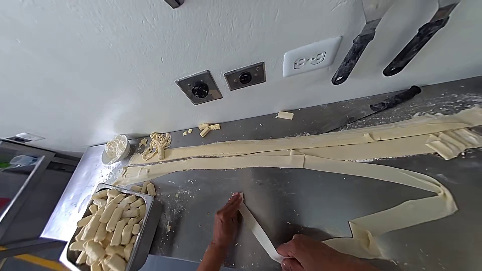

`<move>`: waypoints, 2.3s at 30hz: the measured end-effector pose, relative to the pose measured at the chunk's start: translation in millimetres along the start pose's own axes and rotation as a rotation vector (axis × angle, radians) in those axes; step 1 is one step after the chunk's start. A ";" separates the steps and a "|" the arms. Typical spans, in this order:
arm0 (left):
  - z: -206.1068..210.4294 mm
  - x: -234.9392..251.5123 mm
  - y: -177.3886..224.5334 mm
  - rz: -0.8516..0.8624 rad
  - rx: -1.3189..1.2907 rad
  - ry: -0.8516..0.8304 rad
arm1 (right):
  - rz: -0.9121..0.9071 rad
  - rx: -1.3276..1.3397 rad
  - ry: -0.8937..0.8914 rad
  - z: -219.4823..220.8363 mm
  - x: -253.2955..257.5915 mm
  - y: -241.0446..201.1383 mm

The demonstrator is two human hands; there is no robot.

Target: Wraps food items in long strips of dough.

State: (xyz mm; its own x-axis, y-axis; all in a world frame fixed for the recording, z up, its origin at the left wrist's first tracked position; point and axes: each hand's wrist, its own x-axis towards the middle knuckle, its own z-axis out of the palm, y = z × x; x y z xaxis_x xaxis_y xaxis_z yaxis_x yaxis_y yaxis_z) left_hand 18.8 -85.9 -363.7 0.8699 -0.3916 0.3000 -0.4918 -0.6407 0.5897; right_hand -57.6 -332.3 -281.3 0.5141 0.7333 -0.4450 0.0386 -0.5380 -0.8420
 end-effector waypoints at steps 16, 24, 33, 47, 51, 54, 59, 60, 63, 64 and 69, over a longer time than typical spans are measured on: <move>22.2 -4.6 3.9 0.021 -0.025 0.057 | 0.111 0.268 0.022 4.5 1.0 6.8; 19.2 -5.6 9.6 0.090 -0.042 0.001 | 0.157 0.302 0.009 2.2 -4.5 12.1; 35.4 -6.1 19.7 0.057 0.036 0.043 | 0.156 0.410 0.027 5.4 -3.9 14.9; 37.7 -10.7 26.7 0.110 -0.079 -0.047 | 0.291 0.733 0.229 -0.2 5.7 36.0; 36.6 -11.6 24.6 0.024 -0.145 -0.031 | 0.299 0.743 0.239 -2.5 7.3 36.7; 43.5 -12.4 28.5 0.072 -0.148 -0.016 | 0.323 0.728 0.254 -4.7 5.5 41.5; 33.9 -16.5 29.9 0.173 -0.116 -0.098 | 0.341 0.754 0.270 -13.1 -1.4 45.8; 30.2 -17.7 30.9 0.166 -0.145 -0.116 | 0.338 0.762 0.246 -14.6 -3.0 45.9; 26.4 -18.6 32.3 0.021 -0.157 -0.052 | 0.321 0.817 0.088 -14.9 -3.4 44.7; 27.6 -18.8 36.0 0.003 -0.140 -0.056 | 0.312 0.857 0.030 -14.6 -1.2 43.9; 30.9 -37.1 67.5 -0.098 -0.173 -0.134 | 0.304 0.992 -0.081 -8.6 24.1 43.7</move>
State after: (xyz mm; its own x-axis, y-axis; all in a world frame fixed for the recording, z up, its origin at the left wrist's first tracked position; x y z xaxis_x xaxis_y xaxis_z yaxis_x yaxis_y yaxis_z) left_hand -47.8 -135.0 -358.2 0.8944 -0.4249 0.1398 -0.3815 -0.5614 0.7344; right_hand -36.2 -341.7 -326.2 0.3240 0.6693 -0.6686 -0.8240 -0.1476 -0.5471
